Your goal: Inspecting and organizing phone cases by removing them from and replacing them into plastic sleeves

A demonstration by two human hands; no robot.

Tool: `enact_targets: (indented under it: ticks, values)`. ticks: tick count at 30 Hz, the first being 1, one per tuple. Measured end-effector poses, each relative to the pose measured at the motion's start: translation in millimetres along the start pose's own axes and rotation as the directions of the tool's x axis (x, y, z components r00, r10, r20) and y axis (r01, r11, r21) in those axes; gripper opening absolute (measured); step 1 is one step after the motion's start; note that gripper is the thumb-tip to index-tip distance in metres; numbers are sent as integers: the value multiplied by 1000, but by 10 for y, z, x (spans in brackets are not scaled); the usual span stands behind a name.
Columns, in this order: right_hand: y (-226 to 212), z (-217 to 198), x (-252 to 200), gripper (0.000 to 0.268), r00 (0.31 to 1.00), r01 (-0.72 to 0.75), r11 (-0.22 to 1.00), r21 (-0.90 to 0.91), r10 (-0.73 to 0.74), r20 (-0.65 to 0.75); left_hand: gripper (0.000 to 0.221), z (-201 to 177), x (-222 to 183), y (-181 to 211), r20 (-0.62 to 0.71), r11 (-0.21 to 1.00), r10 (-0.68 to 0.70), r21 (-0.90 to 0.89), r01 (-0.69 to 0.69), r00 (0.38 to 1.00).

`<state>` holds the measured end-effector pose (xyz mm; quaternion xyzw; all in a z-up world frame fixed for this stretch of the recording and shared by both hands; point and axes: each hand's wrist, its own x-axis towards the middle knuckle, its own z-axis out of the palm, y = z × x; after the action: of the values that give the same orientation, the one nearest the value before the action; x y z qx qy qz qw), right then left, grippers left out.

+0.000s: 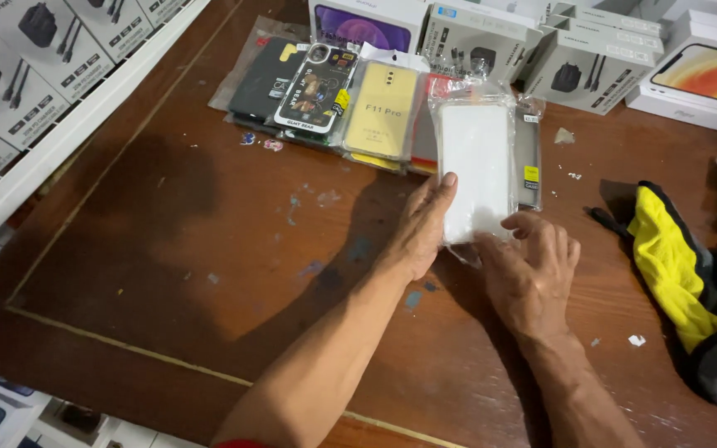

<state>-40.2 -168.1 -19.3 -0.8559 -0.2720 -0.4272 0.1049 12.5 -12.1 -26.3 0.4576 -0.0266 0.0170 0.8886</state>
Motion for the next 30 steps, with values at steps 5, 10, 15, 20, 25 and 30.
enact_targets:
  ticks: [5, 10, 15, 20, 25, 30]
  values:
    - [-60, -55, 46, 9, 999, 12, 999, 43, -14, 40, 48, 43, -47, 144, 4, 1000, 22, -2, -22, 1000]
    - [-91, -9, -4, 10, 997, 7, 995, 95, -14, 74, 39, -125, 57, 102, -95, 996, 79, 37, -75, 992]
    - [-235, -90, 62, 14, 980, -76, 965, 250, 26, 199, 38, -126, 26, 313, -159, 993, 118, 25, -115, 980]
    - [-30, 70, -115, 17, 982, -184, 943, 277, 162, 99, 41, -97, 10, 301, -128, 992, 124, 51, -118, 984]
    - [59, 119, -226, 22, 892, -451, 833, 320, 408, 197, 40, -114, 21, 281, -99, 987, 137, 99, -127, 986]
    - [-21, 130, -175, 31, 622, -783, 522, 338, 665, 413, 43, -97, 5, 239, -75, 987, 110, 125, -100, 991]
